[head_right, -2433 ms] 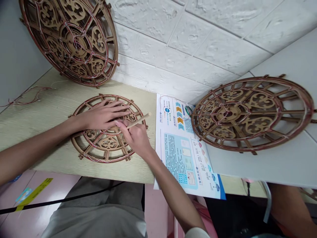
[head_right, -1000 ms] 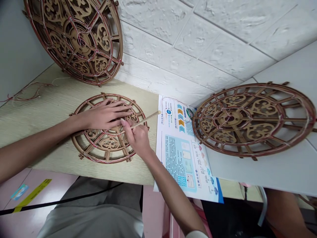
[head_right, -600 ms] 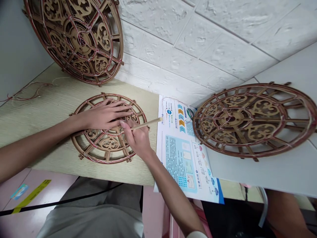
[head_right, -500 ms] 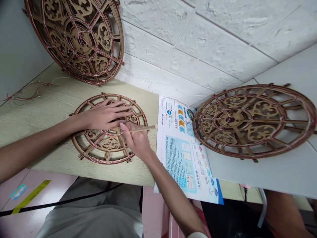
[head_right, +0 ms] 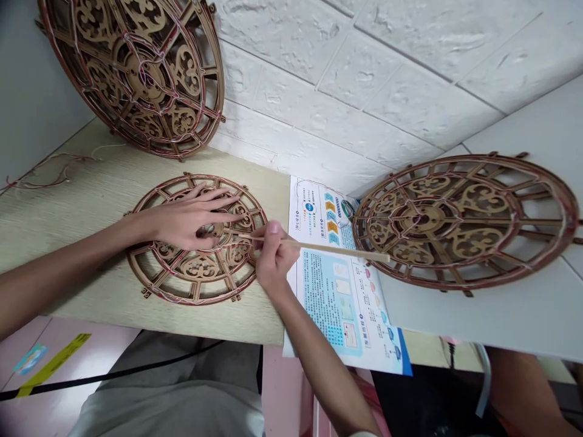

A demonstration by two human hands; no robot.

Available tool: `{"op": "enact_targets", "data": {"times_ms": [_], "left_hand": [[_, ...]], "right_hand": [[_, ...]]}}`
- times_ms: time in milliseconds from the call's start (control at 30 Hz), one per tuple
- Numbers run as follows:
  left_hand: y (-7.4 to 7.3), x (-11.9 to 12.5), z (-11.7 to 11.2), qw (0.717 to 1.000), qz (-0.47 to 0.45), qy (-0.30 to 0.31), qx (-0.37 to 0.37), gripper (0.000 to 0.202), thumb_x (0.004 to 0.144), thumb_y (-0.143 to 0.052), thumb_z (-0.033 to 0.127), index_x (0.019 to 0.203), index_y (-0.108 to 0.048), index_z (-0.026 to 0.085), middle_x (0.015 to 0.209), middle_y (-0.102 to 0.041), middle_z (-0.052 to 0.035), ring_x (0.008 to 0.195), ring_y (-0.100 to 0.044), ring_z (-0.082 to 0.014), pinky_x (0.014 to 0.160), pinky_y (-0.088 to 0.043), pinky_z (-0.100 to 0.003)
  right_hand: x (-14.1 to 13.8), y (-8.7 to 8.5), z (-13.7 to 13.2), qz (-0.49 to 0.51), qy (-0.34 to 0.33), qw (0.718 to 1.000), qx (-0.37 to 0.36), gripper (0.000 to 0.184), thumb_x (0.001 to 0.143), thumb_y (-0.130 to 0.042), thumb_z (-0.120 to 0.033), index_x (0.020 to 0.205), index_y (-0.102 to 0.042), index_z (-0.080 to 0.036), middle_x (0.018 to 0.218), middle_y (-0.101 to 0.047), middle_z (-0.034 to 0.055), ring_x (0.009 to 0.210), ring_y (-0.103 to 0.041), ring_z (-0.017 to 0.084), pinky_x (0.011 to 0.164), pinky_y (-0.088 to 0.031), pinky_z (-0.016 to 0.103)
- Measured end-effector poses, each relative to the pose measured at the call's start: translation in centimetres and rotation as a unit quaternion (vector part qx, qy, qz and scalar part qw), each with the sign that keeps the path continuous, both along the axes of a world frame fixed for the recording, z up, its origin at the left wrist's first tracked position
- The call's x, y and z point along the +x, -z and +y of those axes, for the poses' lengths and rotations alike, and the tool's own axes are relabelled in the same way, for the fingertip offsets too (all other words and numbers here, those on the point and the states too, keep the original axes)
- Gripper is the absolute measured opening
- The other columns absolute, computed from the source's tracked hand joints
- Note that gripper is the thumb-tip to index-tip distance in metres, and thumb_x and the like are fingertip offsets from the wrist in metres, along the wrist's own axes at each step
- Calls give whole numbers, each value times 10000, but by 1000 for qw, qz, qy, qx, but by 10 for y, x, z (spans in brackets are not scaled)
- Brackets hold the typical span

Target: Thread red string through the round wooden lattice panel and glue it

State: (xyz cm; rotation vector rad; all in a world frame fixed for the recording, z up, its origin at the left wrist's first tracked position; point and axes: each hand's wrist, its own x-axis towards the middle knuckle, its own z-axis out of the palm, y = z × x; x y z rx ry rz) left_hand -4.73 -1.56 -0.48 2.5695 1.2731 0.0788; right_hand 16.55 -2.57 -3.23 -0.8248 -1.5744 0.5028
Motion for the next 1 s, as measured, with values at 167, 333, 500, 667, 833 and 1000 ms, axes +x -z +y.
{"op": "enact_targets", "data": {"times_ms": [167, 333, 500, 667, 833, 1000], "left_hand": [[-1, -1, 1, 1000, -2, -6, -15, 743, 938, -582, 548, 1598, -403, 258, 1705, -126, -127, 1579, -100, -403, 1210, -34, -712], [-4, 0, 2, 999, 13, -12, -29, 781, 930, -572, 588, 1612, -371, 264, 1711, -91, -122, 1589, -60, -376, 1216, -40, -698], [-7, 4, 2, 999, 17, -30, -36, 814, 875, -652, 520, 1602, -391, 263, 1714, -88, -114, 1583, -90, -390, 1220, -54, -695], [-5, 9, 2, 999, 25, -40, -26, 861, 812, -706, 504, 1587, -419, 267, 1715, -97, -105, 1580, -101, -399, 1215, -24, -705], [-8, 9, 2, 998, 22, -45, -36, 818, 849, -667, 477, 1596, -403, 273, 1714, -82, -100, 1577, -95, -411, 1202, -38, -728], [-11, 6, 3, 998, 20, -33, -44, 757, 913, -613, 464, 1608, -383, 268, 1712, -66, -105, 1576, -80, -413, 1208, -45, -717]], "right_hand": [[-1, -4, 0, -7, 1, 999, -49, 612, 1066, -433, -507, 596, -630, -168, 466, -509, 6, 407, -471, 94, 403, -328, 248], [-4, -10, 1, -10, -3, 998, -59, 650, 1065, -404, -554, 565, -582, -178, 479, -520, 10, 420, -476, 91, 412, -339, 249], [-6, -10, 0, -16, 0, 998, -66, 691, 1051, -374, -614, 525, -520, -191, 478, -519, 18, 427, -465, 97, 428, -352, 266], [-9, -7, 1, -6, -8, 995, -103, 651, 1035, -362, -659, 661, -608, -187, 526, -542, 13, 460, -501, 108, 450, -384, 269], [-9, -5, 5, 9, -4, 994, -110, 599, 1040, -384, -634, 741, -645, -186, 550, -547, 7, 485, -510, 108, 473, -397, 271], [-8, -5, 6, -8, -4, 992, -126, 635, 1033, -344, -674, 750, -641, -188, 546, -534, 7, 468, -481, 111, 470, -381, 290]]}}
